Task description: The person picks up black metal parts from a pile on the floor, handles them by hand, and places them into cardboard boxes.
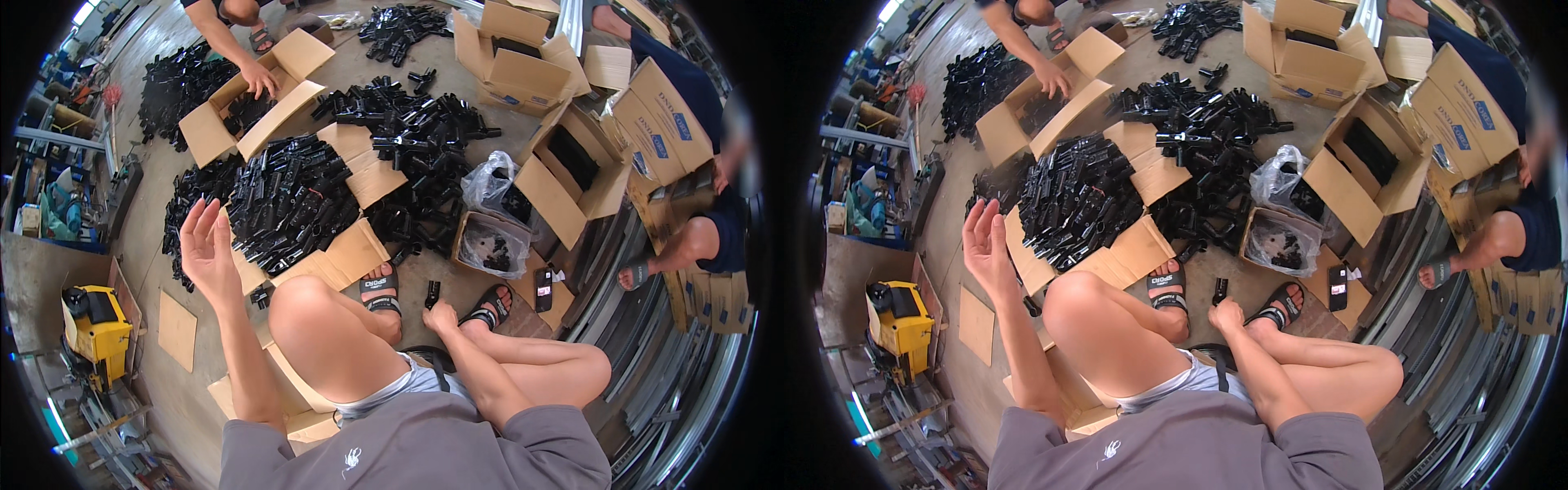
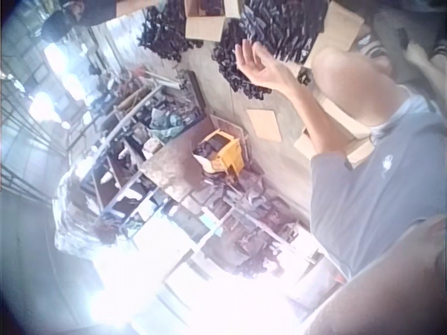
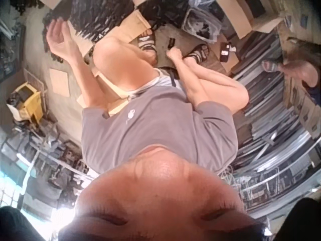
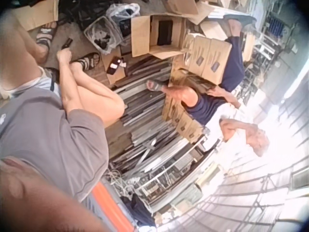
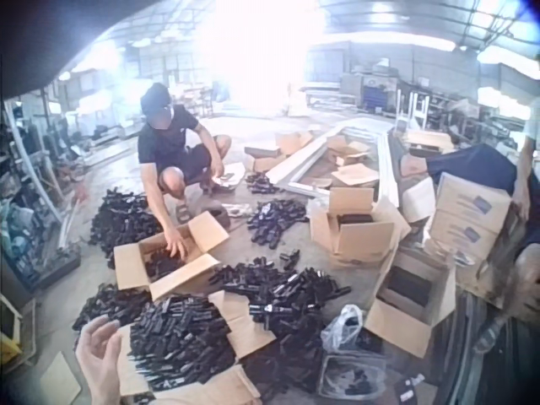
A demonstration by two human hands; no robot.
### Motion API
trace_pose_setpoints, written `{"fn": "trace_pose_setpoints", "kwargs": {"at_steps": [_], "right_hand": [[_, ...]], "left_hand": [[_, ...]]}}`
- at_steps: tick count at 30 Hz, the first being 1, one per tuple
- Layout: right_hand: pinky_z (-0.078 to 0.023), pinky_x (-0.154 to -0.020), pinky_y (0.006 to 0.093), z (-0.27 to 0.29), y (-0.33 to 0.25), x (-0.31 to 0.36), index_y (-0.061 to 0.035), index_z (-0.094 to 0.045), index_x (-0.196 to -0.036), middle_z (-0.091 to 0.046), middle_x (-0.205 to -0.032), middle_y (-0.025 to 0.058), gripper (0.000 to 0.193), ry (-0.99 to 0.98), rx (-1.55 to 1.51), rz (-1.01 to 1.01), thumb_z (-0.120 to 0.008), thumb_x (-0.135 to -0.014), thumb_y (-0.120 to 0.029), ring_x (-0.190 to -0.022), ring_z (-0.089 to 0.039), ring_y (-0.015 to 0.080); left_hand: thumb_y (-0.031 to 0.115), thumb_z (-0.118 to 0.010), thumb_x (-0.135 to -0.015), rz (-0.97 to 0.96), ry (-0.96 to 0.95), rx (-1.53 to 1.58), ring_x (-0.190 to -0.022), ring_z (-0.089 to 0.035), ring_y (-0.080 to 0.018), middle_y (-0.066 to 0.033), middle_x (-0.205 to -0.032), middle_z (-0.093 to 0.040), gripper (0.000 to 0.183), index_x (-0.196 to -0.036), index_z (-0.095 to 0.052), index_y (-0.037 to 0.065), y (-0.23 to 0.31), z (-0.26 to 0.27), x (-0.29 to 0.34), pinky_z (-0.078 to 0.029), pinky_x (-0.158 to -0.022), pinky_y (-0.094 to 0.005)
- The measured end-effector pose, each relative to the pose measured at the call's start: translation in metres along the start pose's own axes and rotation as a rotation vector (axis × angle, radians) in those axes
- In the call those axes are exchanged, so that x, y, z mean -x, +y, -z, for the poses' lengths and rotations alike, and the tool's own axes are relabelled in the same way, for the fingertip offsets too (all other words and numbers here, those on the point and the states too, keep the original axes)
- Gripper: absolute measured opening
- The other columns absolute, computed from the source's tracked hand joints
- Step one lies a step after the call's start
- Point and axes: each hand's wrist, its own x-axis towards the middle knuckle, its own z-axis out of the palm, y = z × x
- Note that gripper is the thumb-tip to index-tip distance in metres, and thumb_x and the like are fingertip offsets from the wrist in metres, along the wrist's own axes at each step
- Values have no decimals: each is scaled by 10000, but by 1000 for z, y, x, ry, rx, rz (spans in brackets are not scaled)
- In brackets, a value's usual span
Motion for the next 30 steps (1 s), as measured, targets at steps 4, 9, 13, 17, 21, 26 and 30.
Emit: {"fn": "trace_pose_setpoints", "kwargs": {"at_steps": [4,9,13,17,21,26,30], "right_hand": [[-609,-812,352,46,-7,14,56,-578,-1263,-698,-1080,151,607,-479,-814,53,-742,-949,-438,-968,-709,222],[-562,-760,296,179,-68,117,5,-585,-1206,-639,-1109,57,390,-360,-1198,585,-735,-1000,-290,-934,-630,104],[-524,-757,269,249,-85,162,-36,-583,-1204,-638,-1077,27,303,-268,-1234,848,-737,-1000,-197,-931,-614,83],[-488,-746,224,276,-71,157,-33,-589,-1213,-647,-1015,-9,341,-99,-1197,838,-777,-970,-180,-882,-599,40],[-495,-766,224,288,-64,167,-12,-604,-1218,-655,-1007,-9,367,19,-1143,802,-801,-949,-164,-890,-604,35],[-514,-754,218,279,-66,163,0,-586,-1205,-707,-1029,37,336,221,-1205,751,-780,-961,-126,-877,-639,59],[-522,-718,225,276,-76,163,-20,-529,-1192,-728,-1047,89,303,349,-1340,693,-738,-987,-100,-823,-660,79]], "left_hand": [[25,-727,-946,15,-422,-51,-1089,-694,-166,-114,-1241,-740,331,-1275,-693,27,91,-40,23,-546,-932,-313],[217,-768,-958,-81,-1204,-389,-1125,-712,-247,-227,-1306,-702,559,-1413,-583,-49,82,-98,51,-566,-936,-337],[219,-732,-1003,471,-1437,78,-1083,-697,-168,-171,-1245,-721,495,-1381,-599,-70,85,-150,60,-561,-946,-323],[186,-713,-1018,531,-1385,334,-1066,-676,-122,-76,-1192,-719,415,-1354,-614,-36,95,-181,69,-552,-944,-311],[182,-713,-1018,697,-1376,448,-1071,-657,-97,-56,-1212,-709,399,-1347,-590,-6,95,-188,74,-523,-963,-285],[163,-671,-1043,773,-1220,548,-1117,-663,-115,-76,-1305,-687,412,-1397,-523,11,85,-195,91,-547,-946,-281],[138,-667,-1043,806,-1111,644,-1123,-664,-125,-95,-1286,-706,434,-1422,-517,-11,89,-192,94,-548,-935,-295]]}}
